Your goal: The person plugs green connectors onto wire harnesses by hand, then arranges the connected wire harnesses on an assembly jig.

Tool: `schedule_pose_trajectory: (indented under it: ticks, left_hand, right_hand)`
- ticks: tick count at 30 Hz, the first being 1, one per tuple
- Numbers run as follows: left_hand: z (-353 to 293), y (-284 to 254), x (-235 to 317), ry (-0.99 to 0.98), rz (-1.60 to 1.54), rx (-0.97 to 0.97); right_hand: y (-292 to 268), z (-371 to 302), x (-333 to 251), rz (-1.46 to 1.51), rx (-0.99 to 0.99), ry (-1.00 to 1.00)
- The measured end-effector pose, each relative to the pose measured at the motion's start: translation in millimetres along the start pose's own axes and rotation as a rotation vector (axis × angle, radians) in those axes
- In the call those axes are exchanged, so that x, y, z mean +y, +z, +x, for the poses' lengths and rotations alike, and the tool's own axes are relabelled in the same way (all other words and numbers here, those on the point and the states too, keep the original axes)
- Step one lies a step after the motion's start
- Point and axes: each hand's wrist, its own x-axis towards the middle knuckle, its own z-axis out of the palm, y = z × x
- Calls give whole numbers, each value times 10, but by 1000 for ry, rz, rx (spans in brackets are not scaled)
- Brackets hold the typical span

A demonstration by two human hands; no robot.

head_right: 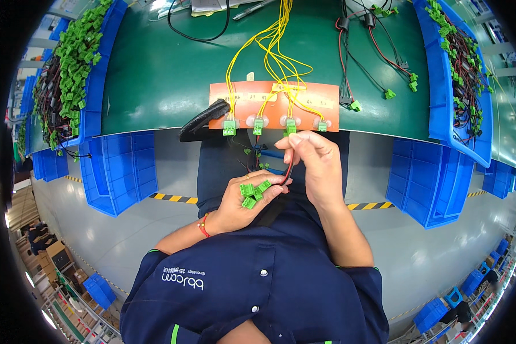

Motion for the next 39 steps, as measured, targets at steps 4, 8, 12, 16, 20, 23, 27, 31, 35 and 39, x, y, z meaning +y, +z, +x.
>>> schedule_pose_trajectory:
  ticks: [4, 8, 12, 16, 20, 23, 27, 31, 35, 39]
  left_hand:
    - [-29, 16, -49, 18, -15, 8]
    - [-30, 2, -52, 28, 12, -9]
    - [-28, 5, -48, 20, 24, -1]
    - [0, 7, -7, 8, 32, 5]
    - [-17, 24, -27, -48, 19, 4]
    - [-11, 14, -26, -28, 3, 33]
    - [0, -7, 1, -33, 7, 23]
    - [9, -5, -4, -42, 34, 6]
    - [-4, 27, -35, -53, 32, 23]
    - [-31, 80, -89, -44, -34, 80]
  right_hand:
    - [16, -62, 86, -113, 16, -102]
    - [55, -88, 91, -134, 29, -142]
    - [33, -72, 102, -184, 23, -130]
    - [-8, -25, 134, -124, 38, -94]
    - [-37, -33, 143, -127, 60, -66]
    - [-75, -132, 97, -119, 119, -146]
    - [-193, -441, 171, -510, 132, -430]
    - [-257, -576, 220, -794, 42, -702]
    - [-328, -677, 291, -728, 177, -751]
    - [-420, -639, 377, -512, 16, -255]
